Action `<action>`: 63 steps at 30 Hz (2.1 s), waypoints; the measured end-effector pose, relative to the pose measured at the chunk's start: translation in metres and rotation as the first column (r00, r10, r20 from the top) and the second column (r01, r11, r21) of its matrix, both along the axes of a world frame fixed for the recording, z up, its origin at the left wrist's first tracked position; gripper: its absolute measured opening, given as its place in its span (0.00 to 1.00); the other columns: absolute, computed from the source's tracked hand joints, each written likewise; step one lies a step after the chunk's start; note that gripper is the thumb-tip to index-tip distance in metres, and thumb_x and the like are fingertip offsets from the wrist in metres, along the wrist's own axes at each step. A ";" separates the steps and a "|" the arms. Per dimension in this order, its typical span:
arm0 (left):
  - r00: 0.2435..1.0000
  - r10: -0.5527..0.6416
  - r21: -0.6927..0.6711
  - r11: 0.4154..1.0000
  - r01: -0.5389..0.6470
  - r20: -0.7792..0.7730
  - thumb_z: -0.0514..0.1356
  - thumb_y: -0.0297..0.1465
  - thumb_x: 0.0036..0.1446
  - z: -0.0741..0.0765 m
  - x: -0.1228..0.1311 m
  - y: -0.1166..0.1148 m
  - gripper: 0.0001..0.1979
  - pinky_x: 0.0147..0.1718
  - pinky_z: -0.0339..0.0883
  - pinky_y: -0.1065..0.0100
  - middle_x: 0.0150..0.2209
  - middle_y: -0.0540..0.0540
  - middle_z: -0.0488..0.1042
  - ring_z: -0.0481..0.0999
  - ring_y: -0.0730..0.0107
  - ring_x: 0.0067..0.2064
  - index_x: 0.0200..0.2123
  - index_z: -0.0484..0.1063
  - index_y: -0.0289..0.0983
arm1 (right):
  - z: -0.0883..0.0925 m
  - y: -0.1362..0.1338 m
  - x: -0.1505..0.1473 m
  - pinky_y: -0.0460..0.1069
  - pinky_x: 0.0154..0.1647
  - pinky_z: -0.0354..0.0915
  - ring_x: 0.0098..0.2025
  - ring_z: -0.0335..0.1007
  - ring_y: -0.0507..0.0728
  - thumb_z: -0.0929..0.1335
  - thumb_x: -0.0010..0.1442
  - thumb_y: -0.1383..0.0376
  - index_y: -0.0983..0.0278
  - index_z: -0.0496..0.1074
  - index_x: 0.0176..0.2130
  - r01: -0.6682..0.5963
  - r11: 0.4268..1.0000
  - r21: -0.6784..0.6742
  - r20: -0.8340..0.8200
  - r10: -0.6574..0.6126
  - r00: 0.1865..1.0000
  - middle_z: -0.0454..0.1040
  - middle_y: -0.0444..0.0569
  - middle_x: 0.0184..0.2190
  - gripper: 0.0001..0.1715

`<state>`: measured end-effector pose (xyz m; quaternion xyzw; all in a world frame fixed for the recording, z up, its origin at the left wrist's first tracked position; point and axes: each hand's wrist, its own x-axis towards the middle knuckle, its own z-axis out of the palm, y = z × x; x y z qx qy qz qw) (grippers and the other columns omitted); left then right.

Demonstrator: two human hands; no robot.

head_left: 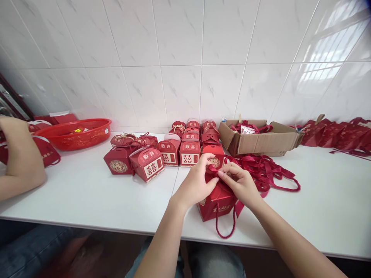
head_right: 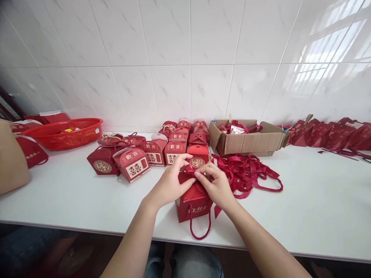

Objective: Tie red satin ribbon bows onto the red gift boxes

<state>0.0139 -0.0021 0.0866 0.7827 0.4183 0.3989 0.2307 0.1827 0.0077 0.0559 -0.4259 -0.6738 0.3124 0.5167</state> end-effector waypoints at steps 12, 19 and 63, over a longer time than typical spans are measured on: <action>0.999 -0.008 -0.008 1.000 0.008 0.048 0.57 0.24 0.56 -0.007 0.002 0.010 0.21 0.44 0.67 0.65 0.40 0.47 0.73 0.74 0.67 0.44 0.51 0.58 0.43 | -0.002 0.006 0.003 0.57 0.51 0.61 0.50 0.66 0.63 0.67 0.52 0.42 0.63 0.76 0.29 -0.027 0.984 -0.175 -0.012 0.025 1.000 0.68 0.55 0.47 0.27; 0.996 -0.005 0.026 1.000 0.003 0.091 0.56 0.23 0.55 -0.014 0.005 0.014 0.23 0.43 0.66 0.65 0.35 0.49 0.70 0.72 0.70 0.38 0.53 0.55 0.42 | -0.001 0.004 0.003 0.56 0.55 0.59 0.57 0.62 0.65 0.70 0.51 0.45 0.62 0.77 0.27 -0.130 0.952 -0.275 -0.137 0.096 0.986 0.64 0.53 0.57 0.23; 0.995 0.005 0.008 1.000 -0.005 -0.102 0.57 0.28 0.55 -0.003 -0.007 0.010 0.09 0.47 0.67 0.62 0.41 0.47 0.77 0.74 0.63 0.44 0.37 0.76 0.40 | 0.004 0.000 0.003 0.60 0.56 0.63 0.55 0.65 0.65 0.69 0.52 0.59 0.57 0.81 0.31 -0.148 0.964 -0.221 -0.081 0.133 0.988 0.70 0.49 0.52 0.10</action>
